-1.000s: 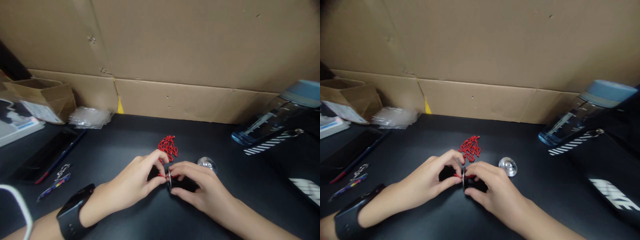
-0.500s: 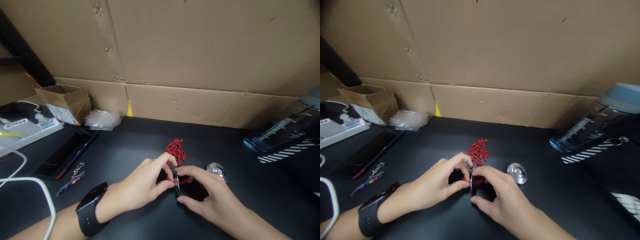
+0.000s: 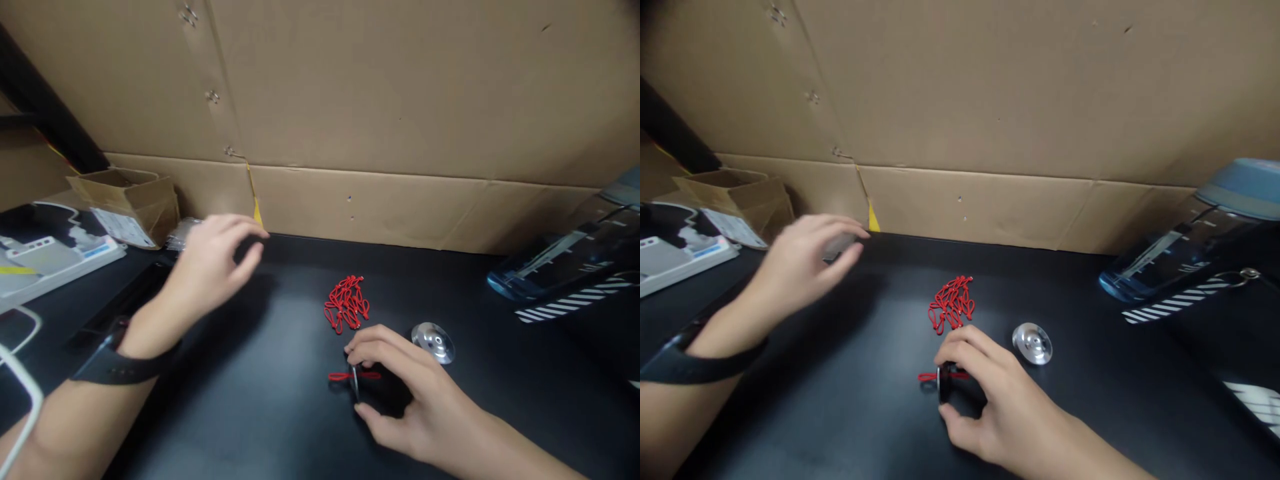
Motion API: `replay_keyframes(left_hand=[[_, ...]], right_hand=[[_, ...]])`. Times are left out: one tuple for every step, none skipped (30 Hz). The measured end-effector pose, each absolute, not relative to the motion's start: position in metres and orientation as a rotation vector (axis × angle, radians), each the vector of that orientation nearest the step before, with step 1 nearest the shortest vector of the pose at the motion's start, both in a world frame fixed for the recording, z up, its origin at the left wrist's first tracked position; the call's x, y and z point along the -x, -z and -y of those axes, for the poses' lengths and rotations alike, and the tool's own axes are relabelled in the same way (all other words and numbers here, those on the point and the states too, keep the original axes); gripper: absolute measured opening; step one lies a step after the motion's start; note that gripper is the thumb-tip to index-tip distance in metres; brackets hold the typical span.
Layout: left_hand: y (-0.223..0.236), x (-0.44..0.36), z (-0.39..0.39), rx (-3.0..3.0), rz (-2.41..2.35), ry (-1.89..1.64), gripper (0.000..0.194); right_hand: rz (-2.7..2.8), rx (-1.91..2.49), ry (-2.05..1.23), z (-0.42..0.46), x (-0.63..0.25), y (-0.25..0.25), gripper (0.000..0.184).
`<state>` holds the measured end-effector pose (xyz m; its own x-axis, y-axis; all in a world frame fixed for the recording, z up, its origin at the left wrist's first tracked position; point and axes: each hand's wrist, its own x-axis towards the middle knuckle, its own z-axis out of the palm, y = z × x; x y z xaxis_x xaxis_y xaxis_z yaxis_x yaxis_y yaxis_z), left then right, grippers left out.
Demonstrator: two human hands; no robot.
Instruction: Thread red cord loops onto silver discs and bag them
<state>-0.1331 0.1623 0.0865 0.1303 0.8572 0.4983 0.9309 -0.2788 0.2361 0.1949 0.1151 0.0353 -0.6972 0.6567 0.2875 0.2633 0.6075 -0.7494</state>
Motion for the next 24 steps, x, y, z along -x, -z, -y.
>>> replay_keyframes(left_hand=[[-0.088, 0.147, -0.166, 2.112, 1.870, 0.773, 0.023], [-0.088, 0.159, -0.169, 2.025, 1.944, 0.662, 0.026], [-0.086, 0.170, -0.172, 1.973, 2.009, 0.570, 0.029], [-0.084, 0.179, -0.174, 1.942, 2.058, 0.501, 0.031], [-0.081, 0.186, -0.175, 1.917, 2.081, 0.458, 0.033], [-0.077, 0.192, -0.177, 1.932, 2.095, 0.391, 0.036], [-0.074, 0.196, -0.178, 1.926, 2.106, 0.354, 0.039], [-0.072, 0.199, -0.179, 1.905, 2.118, 0.332, 0.041], [-0.072, 0.202, -0.179, 1.894, 2.128, 0.307, 0.044], [-0.072, 0.204, -0.179, 1.864, 2.136, 0.305, 0.046], [-0.073, 0.207, -0.178, 1.834, 2.137, 0.310, 0.049], [-0.074, 0.210, -0.177, 1.813, 2.131, 0.317, 0.050], [-0.077, 0.212, -0.175, 1.796, 2.120, 0.336, 0.051], [-0.079, 0.215, -0.172, 1.772, 2.098, 0.384, 0.052], [-0.082, 0.216, -0.169, 1.759, 2.058, 0.455, 0.052], [-0.084, 0.216, -0.166, 1.736, 2.000, 0.561, 0.052], [-0.087, 0.215, -0.163, 1.713, 1.926, 0.683, 0.051], [-0.089, 0.211, -0.160, 1.691, 1.851, 0.798, 0.049], [-0.092, 0.205, -0.157, 1.674, 1.782, 0.900, 0.046], [-0.094, 0.197, -0.155, 1.677, 1.739, 0.967, 0.041], [-0.096, 0.188, -0.152, 1.702, 1.724, 1.011, 0.037], [-0.097, 0.177, -0.149, 1.745, 1.718, 1.050, 0.035], [-0.097, 0.165, -0.146, 1.802, 1.715, 1.095, 0.032], [-0.096, 0.152, -0.142, 1.867, 1.721, 1.133, 0.030]], right_hand=[[2.279, 0.726, -0.948, -0.115, -0.195, -0.036, 0.048], [2.275, 0.728, -0.956, -0.114, -0.195, -0.037, 0.048], [2.271, 0.729, -0.961, -0.114, -0.196, -0.038, 0.048], [2.268, 0.729, -0.963, -0.114, -0.196, -0.040, 0.048], [2.266, 0.728, -0.958, -0.114, -0.197, -0.041, 0.049], [2.265, 0.728, -0.948, -0.114, -0.197, -0.042, 0.049], [2.264, 0.730, -0.937, -0.114, -0.198, -0.043, 0.049], [2.263, 0.733, -0.925, -0.114, -0.199, -0.044, 0.049], [2.263, 0.737, -0.914, -0.114, -0.199, -0.044, 0.050], [2.264, 0.738, -0.906, -0.114, -0.199, -0.045, 0.050], [2.265, 0.737, -0.900, -0.114, -0.200, -0.045, 0.050], [2.266, 0.732, -0.896, -0.114, -0.200, -0.045, 0.050], [2.265, 0.724, -0.893, -0.114, -0.200, -0.045, 0.049], [2.264, 0.716, -0.890, -0.114, -0.199, -0.045, 0.049], [2.261, 0.709, -0.888, -0.113, -0.199, -0.045, 0.048], [2.261, 0.702, -0.884, -0.113, -0.199, -0.045, 0.048], [2.261, 0.699, -0.878, -0.112, -0.199, -0.046, 0.047], [2.261, 0.697, -0.868, -0.112, -0.199, -0.046, 0.047], [2.260, 0.696, -0.854, -0.112, -0.199, -0.047, 0.046], [2.258, 0.697, -0.835, -0.112, -0.199, -0.048, 0.046], [2.253, 0.698, -0.813, -0.112, -0.200, -0.049, 0.046], [2.245, 0.699, -0.788, -0.113, -0.201, -0.051, 0.046], [2.236, 0.702, -0.761, -0.114, -0.202, -0.052, 0.046], [2.228, 0.708, -0.733, -0.115, -0.204, -0.055, 0.045]])
